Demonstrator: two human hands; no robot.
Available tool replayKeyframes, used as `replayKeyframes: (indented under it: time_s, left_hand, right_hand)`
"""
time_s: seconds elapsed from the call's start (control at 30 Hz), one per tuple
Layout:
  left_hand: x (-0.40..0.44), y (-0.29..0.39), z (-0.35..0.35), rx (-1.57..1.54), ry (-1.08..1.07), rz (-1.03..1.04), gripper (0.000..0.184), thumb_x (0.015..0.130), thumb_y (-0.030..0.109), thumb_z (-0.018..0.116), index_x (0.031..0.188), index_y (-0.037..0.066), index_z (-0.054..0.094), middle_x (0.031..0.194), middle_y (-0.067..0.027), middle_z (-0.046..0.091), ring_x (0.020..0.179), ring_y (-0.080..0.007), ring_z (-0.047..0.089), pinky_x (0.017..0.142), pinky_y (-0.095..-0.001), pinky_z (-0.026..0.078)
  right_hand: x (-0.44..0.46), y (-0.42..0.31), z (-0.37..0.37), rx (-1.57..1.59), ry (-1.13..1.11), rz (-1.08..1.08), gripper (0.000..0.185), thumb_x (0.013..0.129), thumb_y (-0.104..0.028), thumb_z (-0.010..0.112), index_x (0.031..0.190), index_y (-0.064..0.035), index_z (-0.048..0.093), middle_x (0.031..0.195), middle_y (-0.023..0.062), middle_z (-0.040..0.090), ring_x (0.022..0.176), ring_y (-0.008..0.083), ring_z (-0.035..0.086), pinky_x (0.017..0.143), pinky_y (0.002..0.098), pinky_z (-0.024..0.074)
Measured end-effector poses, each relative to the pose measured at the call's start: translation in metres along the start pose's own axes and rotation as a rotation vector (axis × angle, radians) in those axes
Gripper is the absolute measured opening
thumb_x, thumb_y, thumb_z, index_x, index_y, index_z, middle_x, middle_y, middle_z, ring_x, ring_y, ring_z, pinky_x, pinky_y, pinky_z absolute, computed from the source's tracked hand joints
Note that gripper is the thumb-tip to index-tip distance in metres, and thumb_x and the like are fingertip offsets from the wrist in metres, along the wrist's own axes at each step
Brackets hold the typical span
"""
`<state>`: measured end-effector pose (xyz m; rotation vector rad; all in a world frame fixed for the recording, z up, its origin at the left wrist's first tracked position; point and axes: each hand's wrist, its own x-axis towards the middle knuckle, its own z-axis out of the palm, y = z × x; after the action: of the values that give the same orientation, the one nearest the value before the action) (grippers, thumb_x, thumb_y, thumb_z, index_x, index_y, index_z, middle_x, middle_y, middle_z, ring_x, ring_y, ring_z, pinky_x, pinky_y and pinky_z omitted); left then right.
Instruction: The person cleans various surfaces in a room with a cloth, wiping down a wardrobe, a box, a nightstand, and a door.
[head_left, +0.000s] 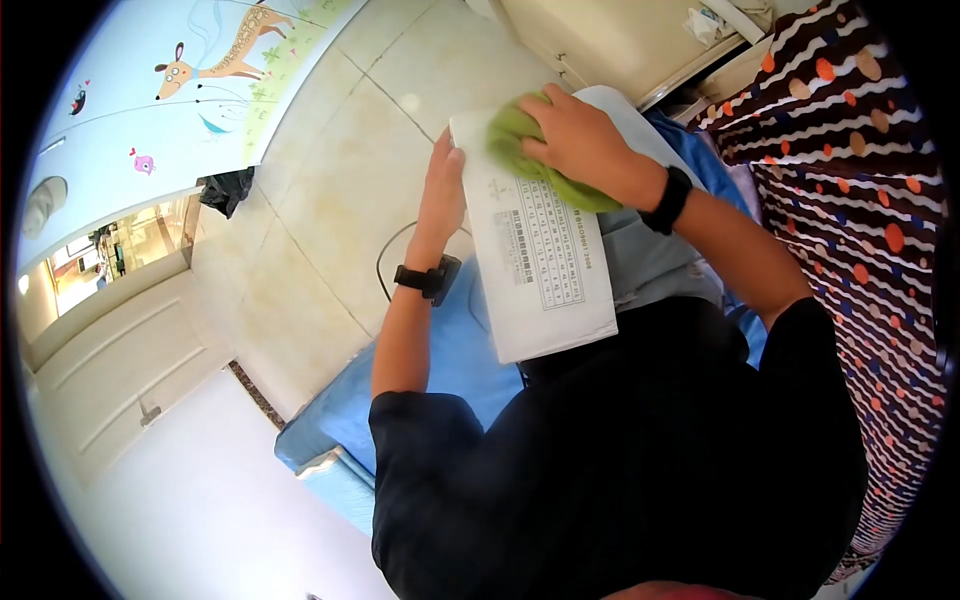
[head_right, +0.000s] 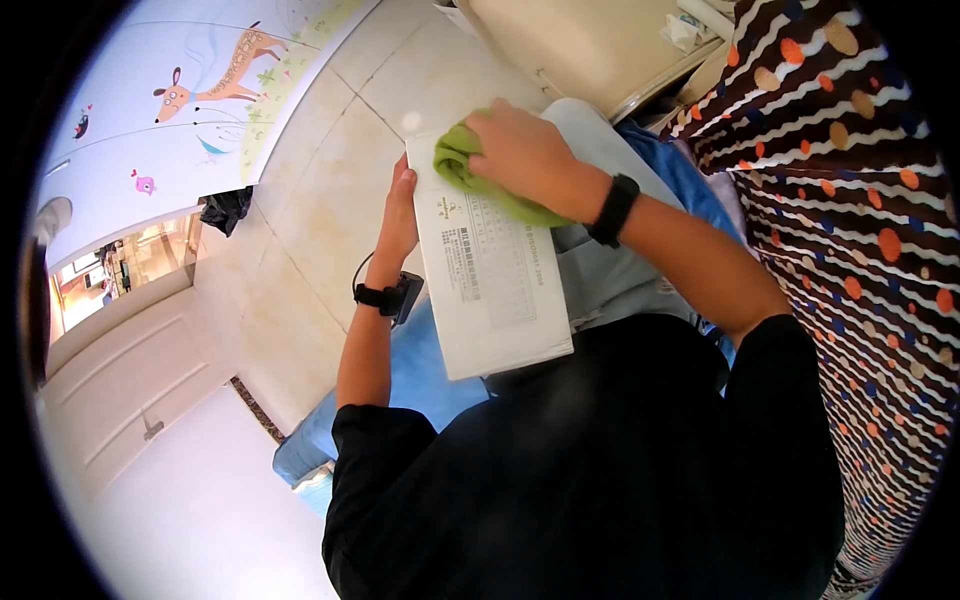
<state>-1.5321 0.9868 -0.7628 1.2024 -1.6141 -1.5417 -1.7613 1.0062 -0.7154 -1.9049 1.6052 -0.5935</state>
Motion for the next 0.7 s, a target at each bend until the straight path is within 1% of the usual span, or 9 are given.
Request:
replayKeyframes:
  time_s: [0.07,0.17,0.23,0.3,0.33,0.43,0.47,0.6,0.7]
  left_hand:
    - [-0.001,-0.004,0.000,-0.042,0.021,-0.010,0.056,0.100,0.034,0.033,0.141,-0.003,0.035,0.137,-0.0170,0.047,0.125,-0.0246,0.045,0.104,-0.0340,0.035]
    - [-0.003,-0.006,0.000,-0.134,0.017,0.010,0.056,0.099,0.034,0.034,0.141,-0.003,0.034,0.137,-0.0166,0.046,0.125,-0.0235,0.045,0.104,-0.0336,0.035]
    - [-0.005,-0.004,0.000,-0.187,0.017,-0.021,0.057,0.099,0.034,0.035,0.142,-0.003,0.033,0.138,-0.0159,0.046,0.125,-0.0231,0.045,0.104,-0.0336,0.035]
    - [-0.007,-0.006,-0.001,-0.243,0.013,-0.052,0.057,0.099,0.034,0.036,0.143,-0.002,0.031,0.139,-0.0153,0.044,0.125,-0.0230,0.045,0.104,-0.0337,0.036]
    - [-0.008,-0.011,-0.002,-0.270,0.009,-0.068,0.058,0.099,0.034,0.036,0.144,-0.001,0.030,0.139,-0.0150,0.044,0.125,-0.0230,0.045,0.104,-0.0339,0.036]
    - [-0.010,-0.012,-0.006,-0.279,0.006,-0.094,0.059,0.099,0.035,0.036,0.146,0.000,0.027,0.141,-0.0140,0.042,0.127,-0.0233,0.044,0.104,-0.0341,0.036]
    - [-0.011,-0.011,-0.006,-0.272,0.009,-0.098,0.060,0.098,0.035,0.036,0.146,0.001,0.026,0.141,-0.0137,0.041,0.127,-0.0234,0.043,0.104,-0.0341,0.037]
    - [-0.018,0.020,-0.003,-0.213,-0.010,-0.163,0.063,0.098,0.035,0.037,0.148,0.001,0.022,0.142,-0.0122,0.040,0.129,-0.0238,0.041,0.102,-0.0344,0.039]
    - [-0.021,0.008,-0.009,-0.260,-0.031,-0.119,0.064,0.096,0.037,0.038,0.149,0.004,0.021,0.142,-0.0119,0.040,0.127,-0.0238,0.043,0.099,-0.0349,0.042]
  right_hand:
    - [-0.027,-0.002,0.000,-0.042,0.028,-0.038,0.042,0.078,-0.027,0.067,0.114,-0.0101,0.054,0.104,0.0151,0.051,0.092,0.0355,0.058,0.075,0.0441,0.0490]
    - [-0.072,-0.031,-0.014,-0.123,-0.189,0.013,0.043,0.076,-0.026,0.070,0.113,-0.0108,0.054,0.109,0.0155,0.050,0.097,0.0349,0.057,0.076,0.0435,0.0494]
    - [-0.106,-0.045,-0.012,-0.126,-0.238,-0.088,0.046,0.072,-0.025,0.074,0.111,-0.0112,0.055,0.113,0.0159,0.050,0.102,0.0343,0.055,0.079,0.0423,0.0497]
    - [-0.132,-0.054,-0.010,0.000,-0.187,-0.286,0.047,0.068,-0.024,0.077,0.109,-0.0106,0.056,0.115,0.0158,0.049,0.104,0.0330,0.054,0.083,0.0411,0.0493]
    - [-0.137,-0.060,-0.014,0.076,-0.215,-0.331,0.047,0.066,-0.023,0.079,0.106,-0.0102,0.059,0.112,0.0149,0.050,0.103,0.0329,0.054,0.084,0.0404,0.0489]
    - [-0.135,-0.057,-0.011,0.149,-0.283,-0.295,0.046,0.066,-0.023,0.078,0.106,-0.0097,0.060,0.111,0.0144,0.051,0.103,0.0330,0.054,0.085,0.0399,0.0485]
    - [-0.128,-0.051,-0.009,0.167,-0.331,-0.286,0.046,0.066,-0.022,0.078,0.107,-0.0109,0.060,0.110,0.0131,0.052,0.100,0.0331,0.056,0.083,0.0392,0.0491]
    - [-0.111,-0.039,-0.009,0.153,-0.193,-0.142,0.045,0.068,-0.023,0.075,0.109,-0.0132,0.060,0.114,0.0125,0.052,0.098,0.0335,0.059,0.081,0.0381,0.0504]
    - [-0.083,-0.011,-0.006,0.253,-0.038,-0.025,0.045,0.074,-0.027,0.072,0.112,-0.0072,0.057,0.109,0.0160,0.054,0.095,0.0334,0.058,0.082,0.0400,0.0494]
